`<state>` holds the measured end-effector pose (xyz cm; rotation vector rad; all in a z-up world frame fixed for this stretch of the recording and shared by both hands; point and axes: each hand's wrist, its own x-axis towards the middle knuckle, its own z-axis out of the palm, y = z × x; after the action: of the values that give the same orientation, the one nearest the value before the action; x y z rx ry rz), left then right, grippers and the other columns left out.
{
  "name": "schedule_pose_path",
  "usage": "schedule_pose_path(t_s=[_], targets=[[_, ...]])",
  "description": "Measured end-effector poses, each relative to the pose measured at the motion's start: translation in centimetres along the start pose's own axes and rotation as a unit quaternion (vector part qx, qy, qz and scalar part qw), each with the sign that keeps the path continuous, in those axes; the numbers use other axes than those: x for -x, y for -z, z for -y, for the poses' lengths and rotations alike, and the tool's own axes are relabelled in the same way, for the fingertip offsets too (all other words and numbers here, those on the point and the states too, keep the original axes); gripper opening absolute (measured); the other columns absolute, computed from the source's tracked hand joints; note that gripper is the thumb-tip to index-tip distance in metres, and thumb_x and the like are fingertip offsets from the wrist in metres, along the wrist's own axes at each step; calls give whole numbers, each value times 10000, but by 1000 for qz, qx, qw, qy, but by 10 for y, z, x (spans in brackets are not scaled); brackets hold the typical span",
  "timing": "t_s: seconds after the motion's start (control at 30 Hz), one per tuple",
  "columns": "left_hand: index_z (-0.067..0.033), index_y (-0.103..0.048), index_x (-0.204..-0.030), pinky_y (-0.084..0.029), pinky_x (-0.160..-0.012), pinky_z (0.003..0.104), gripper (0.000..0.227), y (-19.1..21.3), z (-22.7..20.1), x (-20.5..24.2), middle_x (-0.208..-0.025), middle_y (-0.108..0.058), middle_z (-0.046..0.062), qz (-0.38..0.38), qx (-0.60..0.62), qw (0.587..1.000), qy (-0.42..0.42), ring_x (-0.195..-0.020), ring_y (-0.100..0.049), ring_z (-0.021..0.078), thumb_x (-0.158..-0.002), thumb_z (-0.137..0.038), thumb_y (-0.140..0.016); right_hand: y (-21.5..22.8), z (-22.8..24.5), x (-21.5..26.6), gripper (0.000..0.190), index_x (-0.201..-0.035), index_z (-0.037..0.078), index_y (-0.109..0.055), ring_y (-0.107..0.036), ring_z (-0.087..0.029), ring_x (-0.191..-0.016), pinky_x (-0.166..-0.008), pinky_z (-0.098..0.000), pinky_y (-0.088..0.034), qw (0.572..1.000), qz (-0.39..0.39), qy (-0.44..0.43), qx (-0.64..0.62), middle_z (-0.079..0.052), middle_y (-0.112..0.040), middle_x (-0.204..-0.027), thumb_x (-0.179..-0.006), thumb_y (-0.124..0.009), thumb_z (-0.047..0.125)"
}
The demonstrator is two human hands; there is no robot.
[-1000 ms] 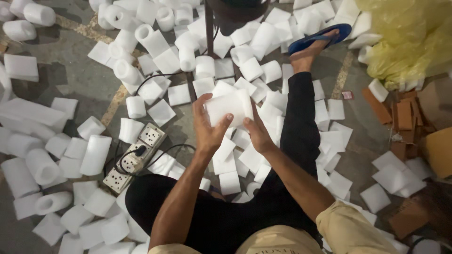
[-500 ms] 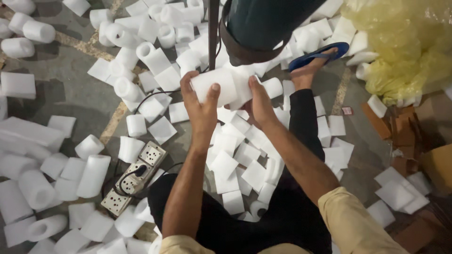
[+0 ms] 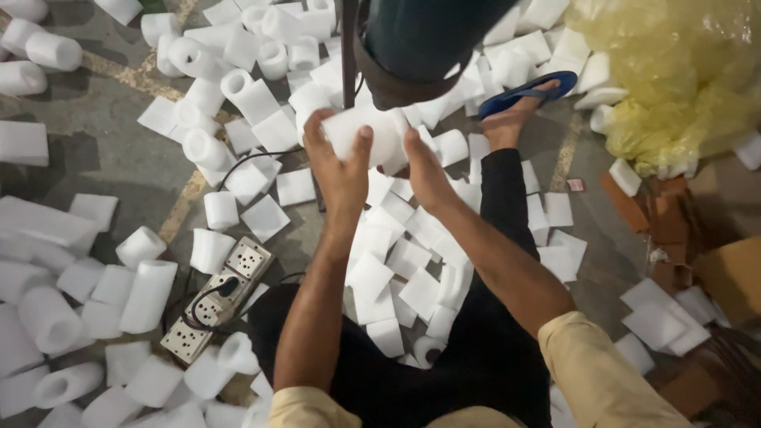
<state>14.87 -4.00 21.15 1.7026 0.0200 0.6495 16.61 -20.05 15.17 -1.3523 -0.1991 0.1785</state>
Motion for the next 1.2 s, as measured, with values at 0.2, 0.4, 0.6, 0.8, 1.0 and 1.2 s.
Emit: schedule_pose_path(t_s=[0.2, 0.4, 0.6, 0.8, 1.0, 1.2], targets=[[-2, -436, -1402, -465, -1072, 455, 693, 24, 8, 57, -1338, -491, 207, 99, -55, 991, -71, -1231, -538, 382, -897, -278, -822, 26, -45, 65, 795, -1621, 31, -251, -422, -213, -1448, -1214, -374, -334, 993, 63, -39, -89, -100, -426, -1588, -1079, -349, 604], [-20, -404, -1351, -356, -1174, 550, 849, 49, 6, 87, -1461, -404, 266, 224, -147, 899, -347, -1382, -393, 468, -821, -569, -776, 36, 2, 111, 855, -1631, 34, -219, -398, -319, -1457, -1191, -493, -306, 957, 106, -109, -249, -177, -373, -1599, -1021, -485, 571], [8, -216, -1578, -255, -1255, 483, 955, 48, -4, 110, -1620, -277, 262, 228, 185, 956, -26, -1531, -298, 369, -966, -642, -556, 7, 61, 122, 923, -1674, 43, -75, -53, -266, -1641, -1321, -415, -90, 928, 181, 234, 227, -135, -3, -1769, -1044, -572, 500], [-29, -320, -1550, -366, -1235, 474, 815, 58, 1, 108, -1554, -395, 228, 223, 128, 966, -37, -1430, -443, 356, -909, -312, -736, 2, 27, 121, 935, -1714, 83, -48, -134, -258, -1647, -1336, -418, -138, 980, 157, 121, 35, -125, -90, -1783, -1040, -397, 629], [-5, -319, -1511, -440, -1118, 451, 919, 57, 0, 89, -1478, -432, 224, 168, 59, 980, -84, -1341, -497, 344, -789, -240, -837, 4, -20, 105, 815, -1658, 128, -81, -421, -256, -1443, -1144, -427, -410, 994, 81, -44, -61, -131, -340, -1620, -1041, -469, 491], [-13, -424, -1481, -497, -1091, 438, 721, 38, 22, 63, -1375, -552, 195, 107, 41, 991, -65, -1256, -598, 324, -896, -213, -794, 5, -37, 70, 639, -1514, -8, -410, -611, -279, -1241, -1074, -426, -495, 984, -26, -82, -153, -158, -587, -1394, -1067, -443, 447]])
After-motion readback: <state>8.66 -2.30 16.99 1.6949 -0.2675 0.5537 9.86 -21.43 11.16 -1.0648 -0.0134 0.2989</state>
